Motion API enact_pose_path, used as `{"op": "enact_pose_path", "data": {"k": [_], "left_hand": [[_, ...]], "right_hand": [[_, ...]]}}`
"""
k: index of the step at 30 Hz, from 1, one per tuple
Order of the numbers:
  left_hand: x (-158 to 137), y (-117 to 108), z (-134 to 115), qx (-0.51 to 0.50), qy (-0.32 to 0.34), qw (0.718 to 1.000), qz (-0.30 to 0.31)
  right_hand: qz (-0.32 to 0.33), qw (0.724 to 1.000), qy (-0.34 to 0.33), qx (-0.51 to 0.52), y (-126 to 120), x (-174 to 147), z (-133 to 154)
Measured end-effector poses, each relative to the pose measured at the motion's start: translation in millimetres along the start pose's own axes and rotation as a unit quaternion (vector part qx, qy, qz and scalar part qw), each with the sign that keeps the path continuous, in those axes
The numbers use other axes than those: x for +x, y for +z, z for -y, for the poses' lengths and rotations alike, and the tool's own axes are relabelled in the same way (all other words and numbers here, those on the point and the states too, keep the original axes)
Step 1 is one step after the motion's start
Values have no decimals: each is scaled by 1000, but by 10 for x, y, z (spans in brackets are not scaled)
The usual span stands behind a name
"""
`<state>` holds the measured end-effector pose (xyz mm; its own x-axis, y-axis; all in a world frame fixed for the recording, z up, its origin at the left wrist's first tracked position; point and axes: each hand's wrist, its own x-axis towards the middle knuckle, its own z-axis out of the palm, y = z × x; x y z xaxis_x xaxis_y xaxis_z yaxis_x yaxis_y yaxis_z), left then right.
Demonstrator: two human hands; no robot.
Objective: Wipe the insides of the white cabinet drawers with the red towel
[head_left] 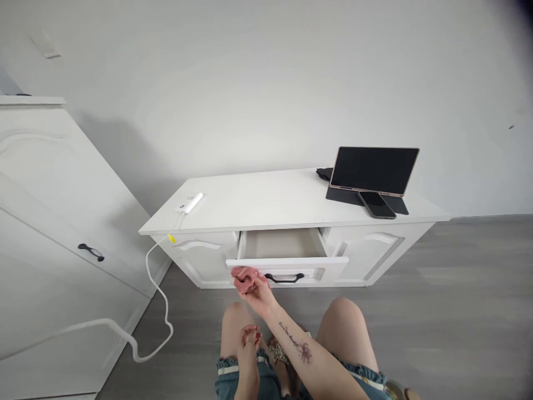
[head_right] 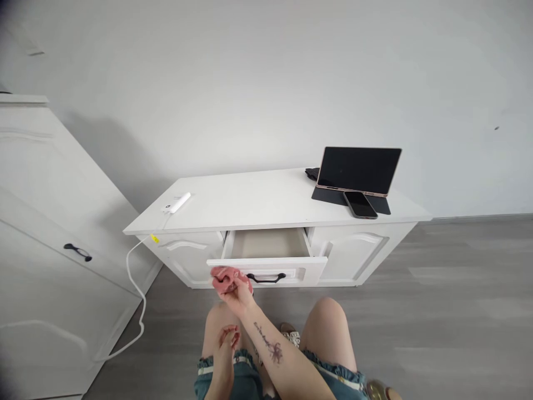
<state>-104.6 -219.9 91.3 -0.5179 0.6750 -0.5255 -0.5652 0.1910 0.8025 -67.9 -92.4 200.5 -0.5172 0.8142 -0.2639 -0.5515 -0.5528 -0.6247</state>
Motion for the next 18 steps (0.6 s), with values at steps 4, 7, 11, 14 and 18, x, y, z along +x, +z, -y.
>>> {"op": "enact_pose_path", "data": {"k": [4, 7, 11, 14, 18], "left_hand": [[-113, 272, -138, -28, 17, 999, 22], [-113, 563, -325, -78, 29, 995, 64], [-19, 1037, -601, -156, -14, 976, 152], [33, 1337, -723, -153, -101, 966, 180], [62, 1513, -727, -157, -120, 962, 190]], "right_hand": [[51, 958, 116, 258, 59, -256, 481], [54, 926, 125, 351, -41, -473, 830], [47, 905, 124, 404, -281, -686, 1158], [47, 909, 114, 398, -491, -788, 1364], [65, 929, 78, 357, -806, -905, 1643]]}}
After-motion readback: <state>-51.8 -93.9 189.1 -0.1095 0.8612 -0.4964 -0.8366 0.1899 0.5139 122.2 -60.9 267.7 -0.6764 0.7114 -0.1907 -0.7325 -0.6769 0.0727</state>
